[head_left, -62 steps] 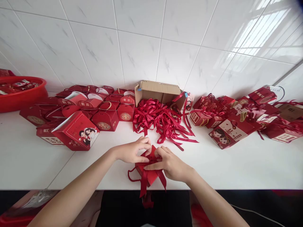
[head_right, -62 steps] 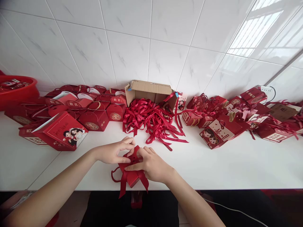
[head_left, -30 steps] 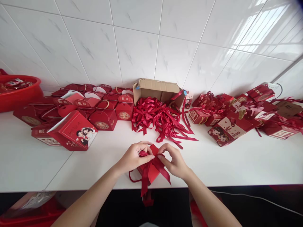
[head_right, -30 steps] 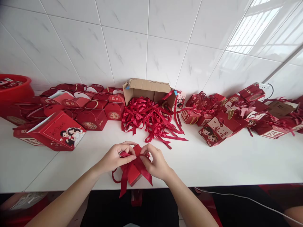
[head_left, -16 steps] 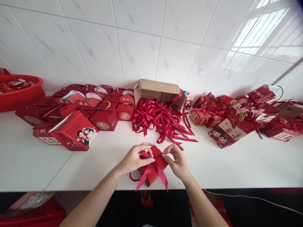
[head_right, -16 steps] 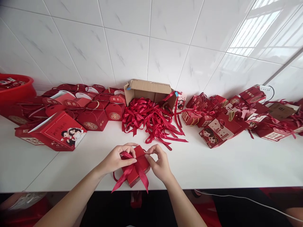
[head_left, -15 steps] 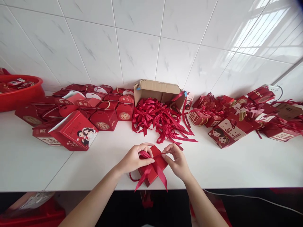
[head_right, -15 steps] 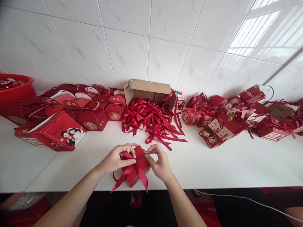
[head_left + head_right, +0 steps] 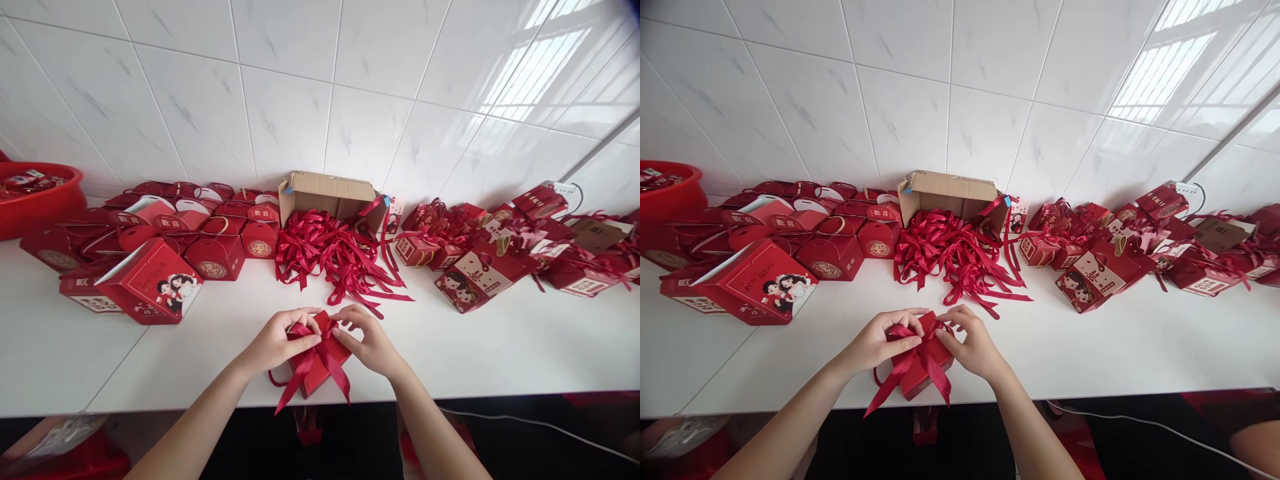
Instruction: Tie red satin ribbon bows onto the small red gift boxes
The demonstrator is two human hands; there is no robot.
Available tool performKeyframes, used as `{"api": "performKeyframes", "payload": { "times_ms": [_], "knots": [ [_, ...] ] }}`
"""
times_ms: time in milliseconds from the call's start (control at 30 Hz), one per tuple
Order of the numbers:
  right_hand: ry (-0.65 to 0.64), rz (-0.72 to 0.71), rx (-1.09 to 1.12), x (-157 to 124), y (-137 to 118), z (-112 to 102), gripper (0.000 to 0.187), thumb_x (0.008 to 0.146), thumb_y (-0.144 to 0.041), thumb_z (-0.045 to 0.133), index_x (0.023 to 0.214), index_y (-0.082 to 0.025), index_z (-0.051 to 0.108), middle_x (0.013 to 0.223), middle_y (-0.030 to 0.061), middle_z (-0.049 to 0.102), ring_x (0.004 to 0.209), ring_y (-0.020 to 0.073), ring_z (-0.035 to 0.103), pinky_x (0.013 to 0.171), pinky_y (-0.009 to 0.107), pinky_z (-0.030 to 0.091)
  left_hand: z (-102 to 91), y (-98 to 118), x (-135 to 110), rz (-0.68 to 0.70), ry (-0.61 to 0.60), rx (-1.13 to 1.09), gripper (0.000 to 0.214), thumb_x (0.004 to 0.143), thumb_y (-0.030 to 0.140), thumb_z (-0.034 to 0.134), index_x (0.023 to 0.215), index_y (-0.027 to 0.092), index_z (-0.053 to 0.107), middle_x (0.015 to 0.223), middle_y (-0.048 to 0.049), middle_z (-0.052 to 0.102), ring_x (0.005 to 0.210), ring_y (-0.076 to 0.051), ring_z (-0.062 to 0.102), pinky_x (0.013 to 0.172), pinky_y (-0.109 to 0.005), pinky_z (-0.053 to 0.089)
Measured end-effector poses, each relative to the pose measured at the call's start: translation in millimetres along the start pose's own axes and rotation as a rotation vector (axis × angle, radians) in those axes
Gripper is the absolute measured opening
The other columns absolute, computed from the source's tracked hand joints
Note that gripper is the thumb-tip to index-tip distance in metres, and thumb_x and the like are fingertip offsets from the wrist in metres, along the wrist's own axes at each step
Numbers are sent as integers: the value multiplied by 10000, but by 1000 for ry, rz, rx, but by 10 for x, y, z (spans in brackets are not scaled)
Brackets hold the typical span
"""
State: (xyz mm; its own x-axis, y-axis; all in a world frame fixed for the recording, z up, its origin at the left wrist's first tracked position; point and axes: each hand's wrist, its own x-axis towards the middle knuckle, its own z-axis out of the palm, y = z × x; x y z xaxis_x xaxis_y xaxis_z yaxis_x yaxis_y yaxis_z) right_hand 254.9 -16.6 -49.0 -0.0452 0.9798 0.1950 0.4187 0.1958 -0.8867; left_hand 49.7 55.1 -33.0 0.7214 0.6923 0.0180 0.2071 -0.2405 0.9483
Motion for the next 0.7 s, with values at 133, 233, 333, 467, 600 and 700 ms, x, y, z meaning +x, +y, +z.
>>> {"api": "performKeyframes", "payload": {
  "times_ms": [133,233,333,467,600,700],
  "knots": [
    [30,-31,32,15,-31,-10,149,886,-350,585,819,-220,614,890,44,600,847,188,577,762,334,470,31,20,-12,1,18,5,181,854,326,610,713,213,609,881,-45,729,1331,-266,470,1020,-328,417],
    [24,-27,98,8,-48,25,179,895,-347,566,777,-214,580,974,60,603,959,206,583,881,368,457,63,38,-26,2,67,19,177,838,338,624,720,205,621,853,-53,728,1306,-282,497,1032,-347,414],
    [53,24,182,-2,-38,86,224,894,-389,564,760,-209,576,1108,87,598,1104,241,557,991,421,407,88,39,-37,-4,99,17,156,814,337,648,735,204,629,865,-58,739,1294,-297,509,1050,-375,406],
    [100,117,328,-10,-1,150,303,865,-478,590,731,-207,575,1165,106,580,1142,267,551,971,429,437,98,22,-48,-15,101,16,125,803,322,658,747,211,649,874,-50,747,1278,-286,527,1050,-372,413],
    [110,124,349,-11,11,156,337,850,-516,604,716,-209,572,1243,104,538,1189,270,530,946,401,457,100,17,-35,-2,125,49,118,796,305,658,729,210,637,870,-49,745,1257,-280,547,1061,-374,406],
    [124,138,347,-17,13,130,348,845,-529,605,711,-210,571,1308,102,497,1215,284,517,955,415,449,107,21,-21,10,132,77,113,792,296,661,727,209,630,871,-51,741,1247,-273,556,1053,-362,415]
  ]
}}
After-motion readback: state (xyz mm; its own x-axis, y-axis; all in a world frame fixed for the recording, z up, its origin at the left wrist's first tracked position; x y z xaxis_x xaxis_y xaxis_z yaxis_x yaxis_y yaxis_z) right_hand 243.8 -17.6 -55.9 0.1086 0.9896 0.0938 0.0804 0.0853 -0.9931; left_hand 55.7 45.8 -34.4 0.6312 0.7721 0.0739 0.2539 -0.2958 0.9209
